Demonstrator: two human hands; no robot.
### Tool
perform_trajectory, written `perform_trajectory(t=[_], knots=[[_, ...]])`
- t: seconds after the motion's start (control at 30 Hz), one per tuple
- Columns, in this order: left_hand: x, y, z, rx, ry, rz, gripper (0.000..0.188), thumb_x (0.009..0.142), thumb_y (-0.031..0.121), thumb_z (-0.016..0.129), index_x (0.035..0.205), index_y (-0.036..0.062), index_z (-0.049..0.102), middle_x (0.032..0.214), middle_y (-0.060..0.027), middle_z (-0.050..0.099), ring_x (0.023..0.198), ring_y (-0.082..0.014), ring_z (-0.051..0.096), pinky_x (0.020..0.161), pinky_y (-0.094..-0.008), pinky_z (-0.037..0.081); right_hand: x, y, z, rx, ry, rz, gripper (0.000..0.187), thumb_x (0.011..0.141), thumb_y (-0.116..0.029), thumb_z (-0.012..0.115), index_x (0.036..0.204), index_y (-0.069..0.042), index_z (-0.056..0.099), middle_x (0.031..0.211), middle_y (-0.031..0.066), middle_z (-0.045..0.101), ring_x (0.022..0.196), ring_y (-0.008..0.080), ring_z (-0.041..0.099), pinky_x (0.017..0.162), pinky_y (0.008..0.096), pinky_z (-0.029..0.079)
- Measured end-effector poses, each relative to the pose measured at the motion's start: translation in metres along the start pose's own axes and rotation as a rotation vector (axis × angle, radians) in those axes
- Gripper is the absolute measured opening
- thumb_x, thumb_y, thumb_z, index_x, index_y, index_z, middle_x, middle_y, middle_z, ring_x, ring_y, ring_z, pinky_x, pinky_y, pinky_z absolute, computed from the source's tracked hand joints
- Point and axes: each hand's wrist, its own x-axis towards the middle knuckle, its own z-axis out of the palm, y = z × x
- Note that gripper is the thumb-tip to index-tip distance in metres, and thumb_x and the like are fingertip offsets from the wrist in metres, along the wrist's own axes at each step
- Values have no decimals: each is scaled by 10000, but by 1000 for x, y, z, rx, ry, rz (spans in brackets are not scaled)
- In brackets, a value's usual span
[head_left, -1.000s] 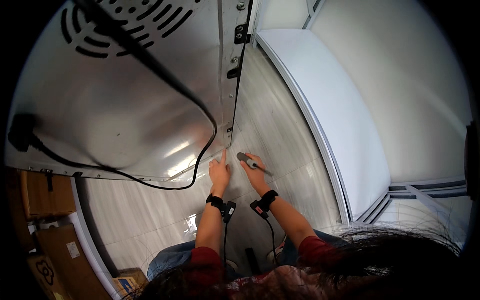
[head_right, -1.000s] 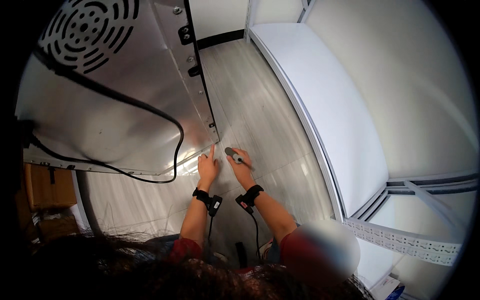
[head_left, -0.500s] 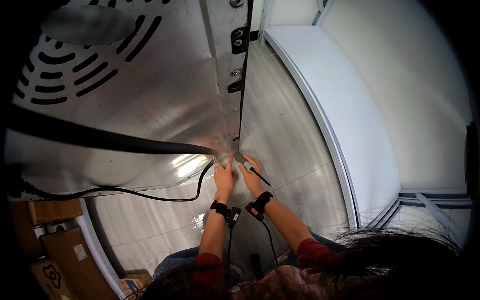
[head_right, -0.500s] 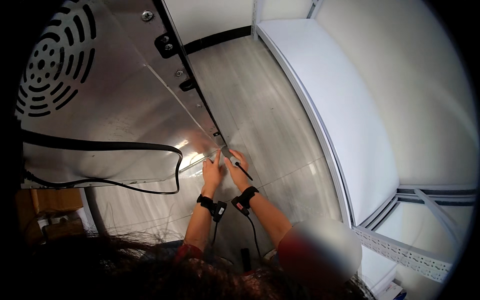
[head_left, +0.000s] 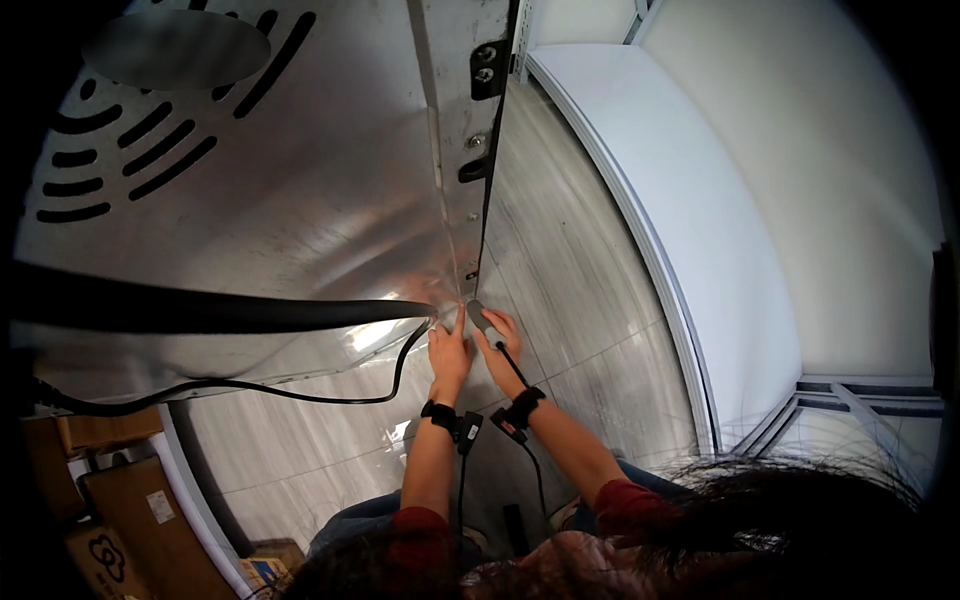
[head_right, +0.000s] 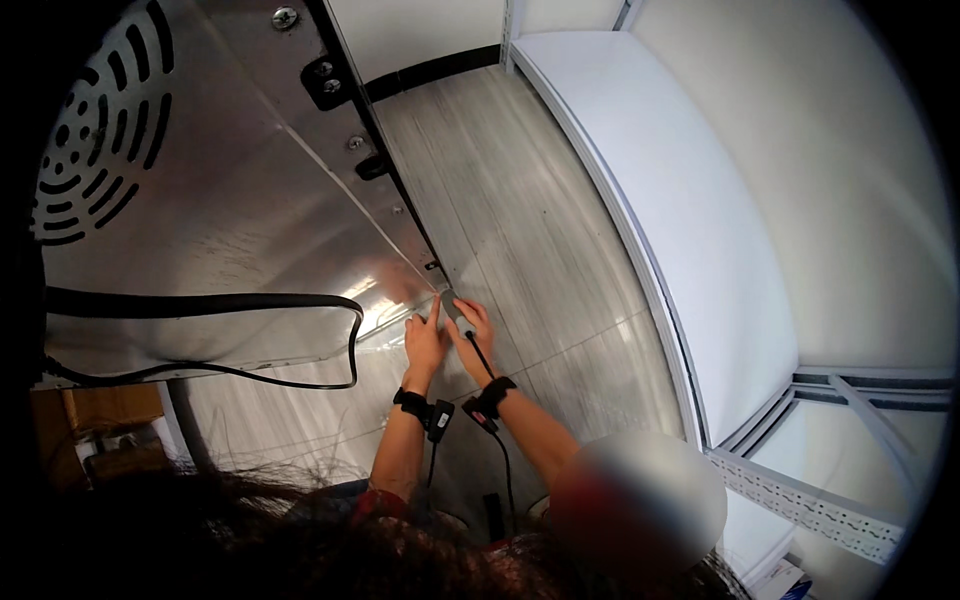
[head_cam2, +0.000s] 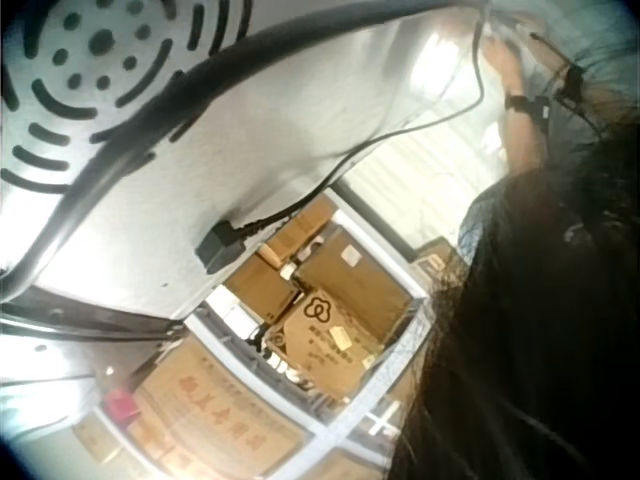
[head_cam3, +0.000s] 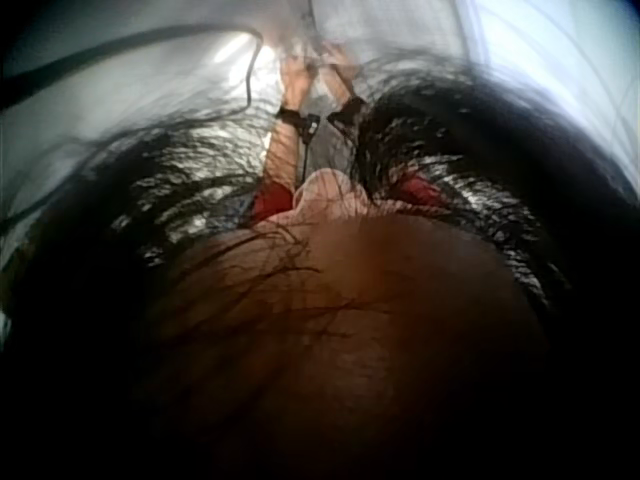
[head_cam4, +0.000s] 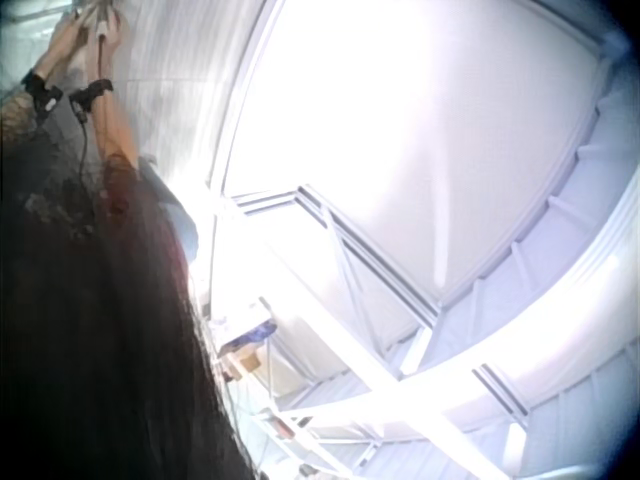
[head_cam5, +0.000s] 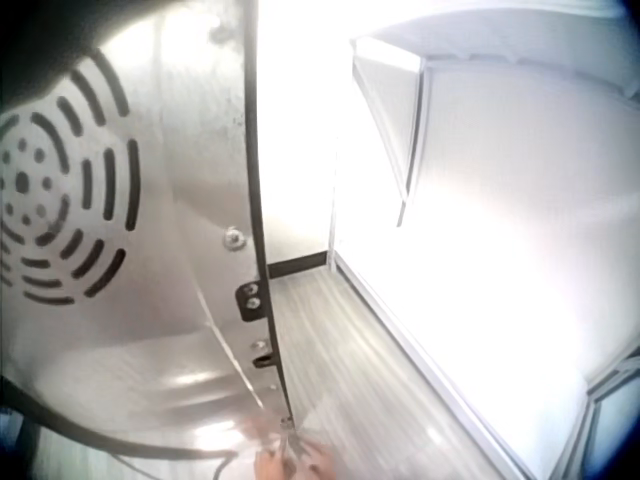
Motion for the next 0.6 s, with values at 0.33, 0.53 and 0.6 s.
perform_trajectory(t=[0.33, 0.53, 0.6], knots=[[-4, 1, 4, -177, 179, 29, 482, 659, 20, 548, 1122, 120, 461, 911, -206, 462, 863, -365, 435, 716, -415, 396, 12, -2, -1, -19, -8, 19, 286, 729, -137, 645, 999, -71, 573, 1016, 78, 519, 925, 225, 521, 774, 308, 423], [-32, -42, 3, -366, 109, -5, 210, 668, -46, 472, 852, 35, 533, 769, -165, 520, 744, -338, 501, 667, -395, 415, -18, -3, 3, -211, -214, -119, 220, 727, -191, 640, 884, -55, 568, 957, 88, 527, 791, 228, 562, 653, 308, 445], [-44, -43, -7, -463, 143, -43, 164, 680, -41, 465, 815, 19, 535, 737, -161, 543, 705, -328, 530, 635, -384, 429, -35, -7, 12, -123, -276, -199, 220, 716, -221, 640, 845, -60, 562, 845, 99, 557, 702, 251, 573, 607, 314, 446]])
